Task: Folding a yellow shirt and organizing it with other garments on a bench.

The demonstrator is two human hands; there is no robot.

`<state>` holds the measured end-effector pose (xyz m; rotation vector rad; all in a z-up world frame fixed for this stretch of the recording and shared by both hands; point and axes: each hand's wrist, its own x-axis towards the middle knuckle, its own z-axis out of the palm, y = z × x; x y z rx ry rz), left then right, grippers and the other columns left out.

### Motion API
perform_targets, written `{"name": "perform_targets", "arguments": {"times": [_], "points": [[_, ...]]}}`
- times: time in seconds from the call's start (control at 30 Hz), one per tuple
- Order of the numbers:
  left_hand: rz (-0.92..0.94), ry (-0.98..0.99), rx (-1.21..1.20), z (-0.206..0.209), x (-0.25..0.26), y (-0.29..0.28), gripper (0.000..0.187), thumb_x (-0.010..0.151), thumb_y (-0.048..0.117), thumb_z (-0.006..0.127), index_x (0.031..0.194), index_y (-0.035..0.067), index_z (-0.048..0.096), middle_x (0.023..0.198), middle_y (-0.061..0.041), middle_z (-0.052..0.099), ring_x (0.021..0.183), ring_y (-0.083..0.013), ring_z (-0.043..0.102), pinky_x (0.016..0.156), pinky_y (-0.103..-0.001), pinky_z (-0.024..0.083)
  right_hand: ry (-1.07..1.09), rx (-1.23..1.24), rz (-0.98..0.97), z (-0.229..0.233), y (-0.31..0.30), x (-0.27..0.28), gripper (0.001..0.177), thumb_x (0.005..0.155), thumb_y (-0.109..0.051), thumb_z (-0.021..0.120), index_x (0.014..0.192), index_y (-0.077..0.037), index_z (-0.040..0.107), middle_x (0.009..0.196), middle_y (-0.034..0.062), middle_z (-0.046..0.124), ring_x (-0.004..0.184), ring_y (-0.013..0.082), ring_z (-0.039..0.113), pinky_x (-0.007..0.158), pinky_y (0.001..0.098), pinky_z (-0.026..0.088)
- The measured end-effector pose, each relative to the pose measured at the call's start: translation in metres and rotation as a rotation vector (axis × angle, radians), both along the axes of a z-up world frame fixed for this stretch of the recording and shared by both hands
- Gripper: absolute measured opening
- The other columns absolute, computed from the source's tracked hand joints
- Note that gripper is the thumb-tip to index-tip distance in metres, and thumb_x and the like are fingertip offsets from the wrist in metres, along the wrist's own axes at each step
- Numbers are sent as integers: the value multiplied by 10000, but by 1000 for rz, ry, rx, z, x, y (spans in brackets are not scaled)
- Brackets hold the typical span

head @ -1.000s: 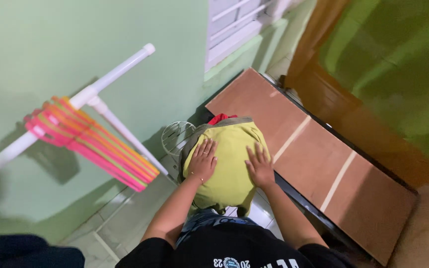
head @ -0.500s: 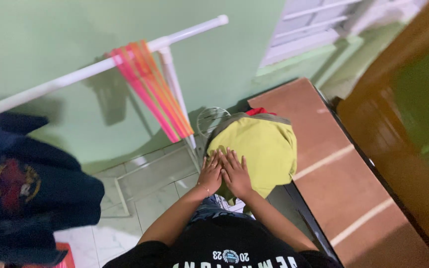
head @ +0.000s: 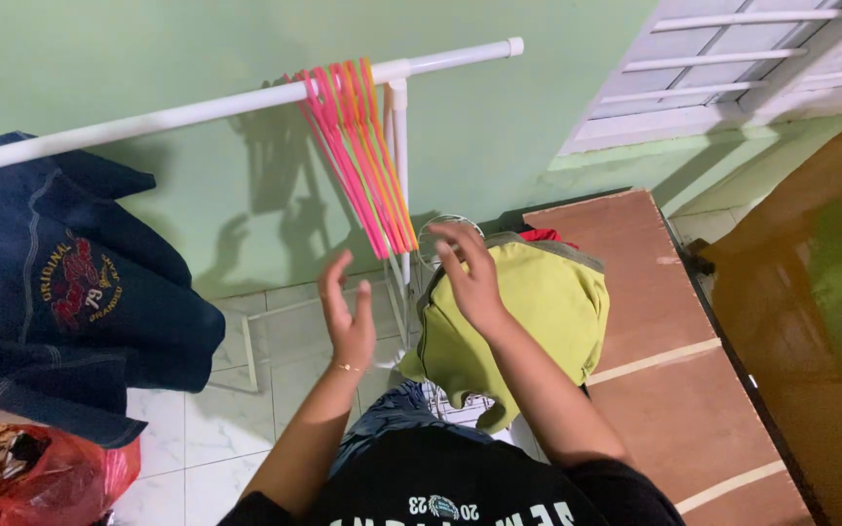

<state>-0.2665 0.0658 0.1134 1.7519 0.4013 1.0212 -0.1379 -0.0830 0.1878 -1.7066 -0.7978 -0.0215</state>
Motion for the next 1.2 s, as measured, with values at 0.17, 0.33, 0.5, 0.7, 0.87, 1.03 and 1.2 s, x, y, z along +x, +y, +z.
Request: {"name": "perform_targets", "arguments": {"times": [0.17,0.33,0.5,0.7,0.87,1.03,1.2], "points": [[-129,-59,-44,56,20,4,620,1045,188,619,1586,45,353,1633,-131,397,1514,-256,370,1240,-425,276,107,7,87,0,35,14,206,1020,-119,637,1205,-45,690,1178,69,638,997,165,636,831,283,519],[-144,-67,-46,54,35,14,631,1041,174,661,1585,42,371,1603,-142,443,1480,-251,429,1245,-407,306,235,-30,91,-13,45,17,164,975,-132,696,1109,-39,704,1088,45,622,847,124,641,726,259,530],[-131,-59,-99,49,39,23,591,1022,89,669,1562,40,435,1500,-132,533,1418,-239,522,1221,-376,370,307,108,133,-16,42,22,148,1021,-110,663,1141,-33,700,1090,27,608,906,106,615,786,259,535],[-97,3,46,75,35,21,603,996,55,658,1560,39,443,1517,-128,514,1442,-268,476,1230,-413,361,163,117,98,4,25,17,154,1024,-54,640,1164,-10,687,1146,41,600,1018,135,620,883,270,519],[-9,-70,345,105,23,7,543,1000,26,609,1522,35,460,1554,-172,473,1513,-368,385,1267,-489,286,132,69,-5,4,-20,15,148,1026,-26,605,1154,-1,675,1177,57,602,1054,150,617,878,280,524],[-216,-129,400,95,17,-33,400,979,22,590,1374,79,610,1392,-101,604,1433,-305,472,1247,-469,356,262,151,-114,-40,-103,23,145,1060,-49,549,1146,-3,657,1199,59,604,1020,143,640,865,287,560],[-622,-51,308,78,31,-65,414,961,-16,559,1362,63,625,1406,-119,605,1424,-353,508,1225,-476,387,405,149,-447,-89,-191,32,178,1094,-98,496,1130,-1,641,1046,42,694,895,121,643,801,279,556]]}}
